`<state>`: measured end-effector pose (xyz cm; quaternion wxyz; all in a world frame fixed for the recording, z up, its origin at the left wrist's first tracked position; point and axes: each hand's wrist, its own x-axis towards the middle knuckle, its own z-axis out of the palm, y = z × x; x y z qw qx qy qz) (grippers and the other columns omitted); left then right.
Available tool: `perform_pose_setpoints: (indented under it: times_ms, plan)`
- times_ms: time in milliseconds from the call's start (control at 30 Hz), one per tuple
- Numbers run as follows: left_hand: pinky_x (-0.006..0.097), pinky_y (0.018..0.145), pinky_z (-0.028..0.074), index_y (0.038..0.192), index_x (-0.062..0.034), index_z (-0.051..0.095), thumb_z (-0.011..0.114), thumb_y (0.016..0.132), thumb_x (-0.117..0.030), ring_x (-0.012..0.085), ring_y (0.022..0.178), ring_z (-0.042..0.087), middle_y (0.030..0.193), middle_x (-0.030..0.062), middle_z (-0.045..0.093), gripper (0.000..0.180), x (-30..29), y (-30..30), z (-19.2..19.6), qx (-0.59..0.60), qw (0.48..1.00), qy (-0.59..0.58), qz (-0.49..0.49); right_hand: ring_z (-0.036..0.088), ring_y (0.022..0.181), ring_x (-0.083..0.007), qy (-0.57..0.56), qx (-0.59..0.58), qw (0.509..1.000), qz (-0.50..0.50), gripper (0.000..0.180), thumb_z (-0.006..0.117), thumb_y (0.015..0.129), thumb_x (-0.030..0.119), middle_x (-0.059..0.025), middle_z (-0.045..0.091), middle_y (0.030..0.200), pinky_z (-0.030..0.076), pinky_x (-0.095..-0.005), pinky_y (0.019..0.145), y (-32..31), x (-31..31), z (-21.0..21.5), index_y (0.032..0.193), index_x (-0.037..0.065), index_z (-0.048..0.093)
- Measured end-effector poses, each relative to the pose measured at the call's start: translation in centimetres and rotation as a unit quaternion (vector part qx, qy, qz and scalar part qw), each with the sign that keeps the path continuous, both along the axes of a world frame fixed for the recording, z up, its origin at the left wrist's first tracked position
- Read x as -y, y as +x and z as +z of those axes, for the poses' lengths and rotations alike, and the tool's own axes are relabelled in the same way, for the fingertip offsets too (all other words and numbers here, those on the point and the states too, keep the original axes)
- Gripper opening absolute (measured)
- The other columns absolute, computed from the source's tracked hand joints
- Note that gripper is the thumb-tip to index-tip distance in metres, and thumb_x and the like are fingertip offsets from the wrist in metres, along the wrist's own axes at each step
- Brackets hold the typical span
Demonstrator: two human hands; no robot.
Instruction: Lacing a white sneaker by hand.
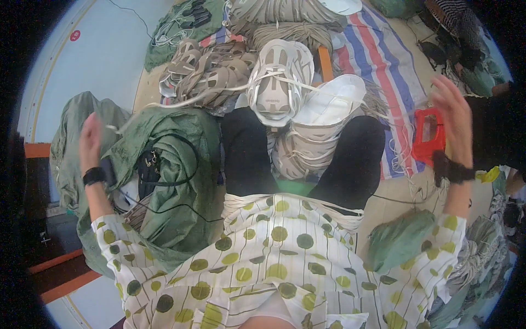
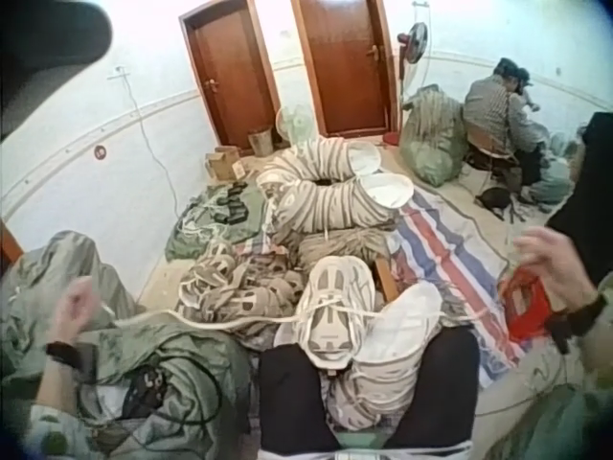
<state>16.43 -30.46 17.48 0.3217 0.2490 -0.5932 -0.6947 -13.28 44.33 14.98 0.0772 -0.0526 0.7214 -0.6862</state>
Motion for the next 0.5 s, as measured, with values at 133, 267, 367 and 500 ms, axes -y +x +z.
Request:
perform_pose_setpoints:
  times_ms: [133, 267, 367, 500]
  plan:
    - [0.019, 0.055, 0.042, 0.102, -0.005, 0.057, 0.052, 0.086, -0.027, 0.0073, 0.064, 0.054, 0.082, 0.0008, 0.06, 0.027, -13.1, -10.1, -6.5, 0.17, 0.965, -0.108, -0.17, 0.057, 0.068, -0.0109, 0.166, 0.0, 0.97, 0.179, 0.024, 0.052, 0.082, 0.02, -0.0035, 0.062, 0.085, 0.046, -0.026, 0.067, 0.2, 12.0, -1.5, 0.096, 0.002, 0.059]
    - [0.019, 0.045, 0.037, 0.084, -0.0032, 0.061, 0.058, 0.08, -0.018, 0.0044, 0.054, 0.05, 0.062, -0.0008, 0.055, 0.016, -24.7, -17.0, -9.5, 0.196, 0.899, -0.318, -0.227, 0.056, 0.058, -0.011, 0.263, -0.139, 0.917, 0.266, 0.019, 0.054, 0.079, 0.019, -0.0035, 0.061, 0.068, 0.046, -0.0243, 0.056, -1.5, 17.8, -5.2, 0.082, 0.001, 0.061]
    - [0.024, 0.049, 0.041, 0.083, -0.0037, 0.061, 0.054, 0.08, -0.02, 0.0092, 0.057, 0.055, 0.064, 0.0052, 0.058, 0.018, -26.7, -19.9, -11.7, 0.199, 0.866, -0.377, -0.261, 0.056, 0.056, -0.0112, 0.301, -0.177, 0.899, 0.264, 0.019, 0.054, 0.076, 0.018, -0.0037, 0.06, 0.065, 0.045, -0.0233, 0.052, -2.3, 21.0, -6.2, 0.081, 0.0, 0.061]
    - [0.04, 0.055, 0.044, 0.082, -0.0118, 0.064, 0.052, 0.078, -0.023, 0.0323, 0.06, 0.057, 0.066, 0.0154, 0.058, 0.017, -28.3, -21.2, -13.4, 0.175, 0.808, -0.53, -0.191, 0.047, 0.052, -0.0057, 0.174, 0.035, 0.955, 0.236, 0.016, 0.054, 0.08, 0.017, 0.0, 0.053, 0.065, 0.041, -0.0189, 0.048, -2.0, 23.0, -7.7, 0.076, 0.002, 0.057]
